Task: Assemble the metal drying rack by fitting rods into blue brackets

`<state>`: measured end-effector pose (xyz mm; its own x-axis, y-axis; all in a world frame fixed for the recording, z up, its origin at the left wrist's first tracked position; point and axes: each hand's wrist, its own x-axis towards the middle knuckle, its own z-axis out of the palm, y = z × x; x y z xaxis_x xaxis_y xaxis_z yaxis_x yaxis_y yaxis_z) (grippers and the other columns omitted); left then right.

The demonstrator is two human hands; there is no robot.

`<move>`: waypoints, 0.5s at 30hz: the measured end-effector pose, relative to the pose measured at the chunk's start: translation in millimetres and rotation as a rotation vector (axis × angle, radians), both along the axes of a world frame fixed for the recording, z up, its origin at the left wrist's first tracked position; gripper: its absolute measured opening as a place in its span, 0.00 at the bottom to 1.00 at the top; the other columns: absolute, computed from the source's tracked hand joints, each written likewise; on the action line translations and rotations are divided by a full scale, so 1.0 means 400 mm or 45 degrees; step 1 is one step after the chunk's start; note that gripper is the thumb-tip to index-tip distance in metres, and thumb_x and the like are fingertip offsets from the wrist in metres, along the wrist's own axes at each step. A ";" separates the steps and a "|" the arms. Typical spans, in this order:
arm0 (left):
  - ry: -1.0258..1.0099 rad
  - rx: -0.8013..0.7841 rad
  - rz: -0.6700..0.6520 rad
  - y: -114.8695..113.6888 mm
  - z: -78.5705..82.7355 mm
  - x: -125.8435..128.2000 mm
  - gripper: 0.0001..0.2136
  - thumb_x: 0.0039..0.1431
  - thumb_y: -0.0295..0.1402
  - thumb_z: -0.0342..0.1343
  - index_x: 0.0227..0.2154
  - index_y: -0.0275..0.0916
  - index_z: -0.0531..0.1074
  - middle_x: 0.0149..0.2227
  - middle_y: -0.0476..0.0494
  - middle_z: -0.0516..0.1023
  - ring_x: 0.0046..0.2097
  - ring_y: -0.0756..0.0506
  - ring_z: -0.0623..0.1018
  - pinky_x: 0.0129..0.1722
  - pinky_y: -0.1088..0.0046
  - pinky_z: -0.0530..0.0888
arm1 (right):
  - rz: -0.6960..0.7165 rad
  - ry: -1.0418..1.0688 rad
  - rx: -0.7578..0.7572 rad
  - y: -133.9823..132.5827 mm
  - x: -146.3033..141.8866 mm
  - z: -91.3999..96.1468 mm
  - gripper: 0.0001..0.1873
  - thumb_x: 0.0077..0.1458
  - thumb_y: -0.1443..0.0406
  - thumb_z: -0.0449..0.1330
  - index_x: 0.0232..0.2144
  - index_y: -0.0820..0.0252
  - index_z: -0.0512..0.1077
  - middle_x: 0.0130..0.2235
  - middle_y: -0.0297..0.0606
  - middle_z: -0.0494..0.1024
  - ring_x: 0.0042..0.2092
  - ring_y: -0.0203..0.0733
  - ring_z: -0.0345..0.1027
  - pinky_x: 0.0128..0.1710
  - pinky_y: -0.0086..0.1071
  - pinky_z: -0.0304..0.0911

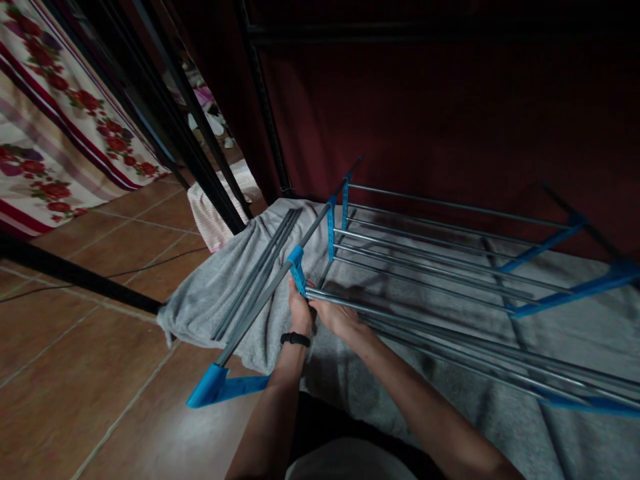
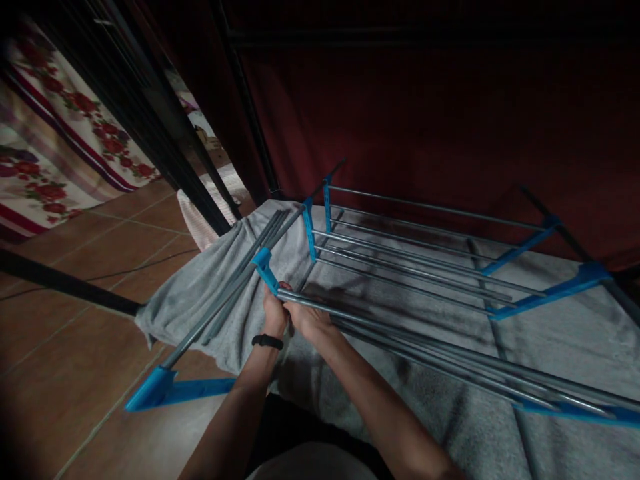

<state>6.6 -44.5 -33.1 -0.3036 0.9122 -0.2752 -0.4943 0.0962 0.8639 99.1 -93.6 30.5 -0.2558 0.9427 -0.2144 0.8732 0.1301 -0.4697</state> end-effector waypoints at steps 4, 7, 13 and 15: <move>0.011 0.027 -0.040 -0.005 0.000 -0.004 0.26 0.67 0.51 0.45 0.19 0.40 0.70 0.19 0.48 0.70 0.23 0.49 0.69 0.27 0.73 0.70 | -0.027 -0.036 0.042 -0.007 0.004 -0.005 0.22 0.70 0.55 0.46 0.59 0.45 0.71 0.56 0.38 0.76 0.53 0.50 0.73 0.52 0.38 0.66; 0.012 0.033 -0.052 -0.008 0.003 -0.007 0.26 0.66 0.51 0.46 0.19 0.40 0.71 0.19 0.47 0.71 0.23 0.49 0.70 0.27 0.73 0.70 | -0.032 -0.048 0.035 -0.010 0.006 0.001 0.21 0.70 0.55 0.47 0.56 0.47 0.73 0.55 0.39 0.77 0.53 0.50 0.73 0.52 0.38 0.66; -0.002 0.046 -0.064 -0.005 0.001 -0.006 0.27 0.65 0.53 0.45 0.19 0.40 0.70 0.19 0.47 0.70 0.22 0.49 0.70 0.27 0.73 0.70 | -0.024 -0.033 0.054 -0.011 0.009 0.013 0.24 0.70 0.57 0.49 0.65 0.45 0.63 0.55 0.37 0.77 0.52 0.48 0.74 0.50 0.36 0.67; 0.001 0.049 -0.067 -0.004 -0.005 -0.005 0.27 0.65 0.54 0.45 0.19 0.40 0.70 0.19 0.47 0.71 0.22 0.49 0.70 0.27 0.73 0.70 | -0.025 -0.031 0.053 -0.011 0.010 0.013 0.25 0.69 0.58 0.50 0.66 0.45 0.61 0.56 0.36 0.77 0.54 0.47 0.73 0.51 0.35 0.66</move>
